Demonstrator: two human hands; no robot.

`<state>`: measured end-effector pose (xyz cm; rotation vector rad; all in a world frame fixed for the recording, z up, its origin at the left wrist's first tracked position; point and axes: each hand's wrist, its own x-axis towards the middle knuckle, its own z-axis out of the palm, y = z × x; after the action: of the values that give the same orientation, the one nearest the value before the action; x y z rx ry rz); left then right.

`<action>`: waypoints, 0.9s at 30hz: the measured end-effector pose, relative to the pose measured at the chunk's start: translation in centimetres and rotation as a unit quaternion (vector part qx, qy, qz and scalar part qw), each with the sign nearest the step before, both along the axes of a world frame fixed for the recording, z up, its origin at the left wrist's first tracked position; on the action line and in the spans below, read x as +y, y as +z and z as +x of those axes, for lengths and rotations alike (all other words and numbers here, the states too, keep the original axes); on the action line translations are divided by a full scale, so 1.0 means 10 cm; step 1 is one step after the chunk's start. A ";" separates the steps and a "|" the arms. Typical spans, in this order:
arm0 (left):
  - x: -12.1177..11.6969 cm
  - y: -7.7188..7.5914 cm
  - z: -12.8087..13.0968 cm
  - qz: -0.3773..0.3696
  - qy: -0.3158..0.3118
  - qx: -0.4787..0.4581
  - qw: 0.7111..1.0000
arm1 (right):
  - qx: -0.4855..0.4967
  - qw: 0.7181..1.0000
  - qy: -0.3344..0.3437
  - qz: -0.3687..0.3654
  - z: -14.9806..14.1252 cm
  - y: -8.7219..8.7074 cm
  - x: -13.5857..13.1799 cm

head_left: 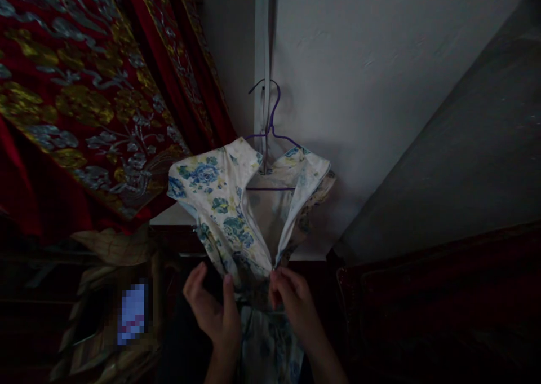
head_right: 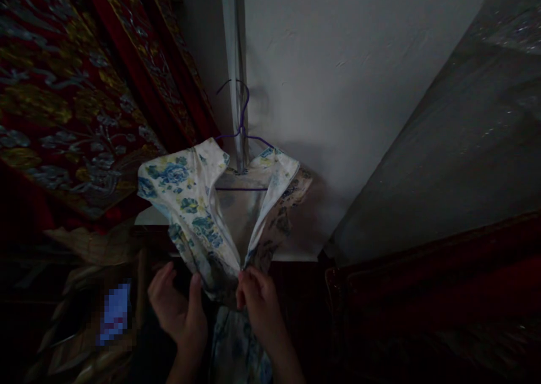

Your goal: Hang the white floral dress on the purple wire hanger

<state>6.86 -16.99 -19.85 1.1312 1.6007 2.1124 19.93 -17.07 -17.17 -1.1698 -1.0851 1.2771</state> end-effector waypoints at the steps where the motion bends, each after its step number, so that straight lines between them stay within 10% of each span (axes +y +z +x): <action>1: 0.01 -0.04 0.03 -0.013 -0.056 0.030 0.998 | 0.005 1.000 0.014 -0.005 0.00 0.00 0.00; 6: 0.14 -0.15 0.20 -0.100 -0.361 0.101 0.922 | -0.003 0.997 0.072 -0.011 0.03 0.04 0.05; 20: 0.31 0.12 0.21 -0.059 -0.429 0.099 0.896 | 0.016 0.996 0.074 -0.048 0.20 0.32 0.24; 23: 0.30 -0.02 0.24 -0.067 -0.419 0.123 0.897 | 0.067 0.998 -0.006 -0.011 0.23 0.62 0.56; 27: 0.28 -0.17 0.27 -0.096 -0.378 0.124 0.912 | 0.105 0.991 -0.057 0.056 0.31 1.45 1.13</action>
<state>9.54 -14.22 -21.55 1.6520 1.1356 1.3207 23.07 -5.74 -2.65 -0.9766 -0.9106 1.2055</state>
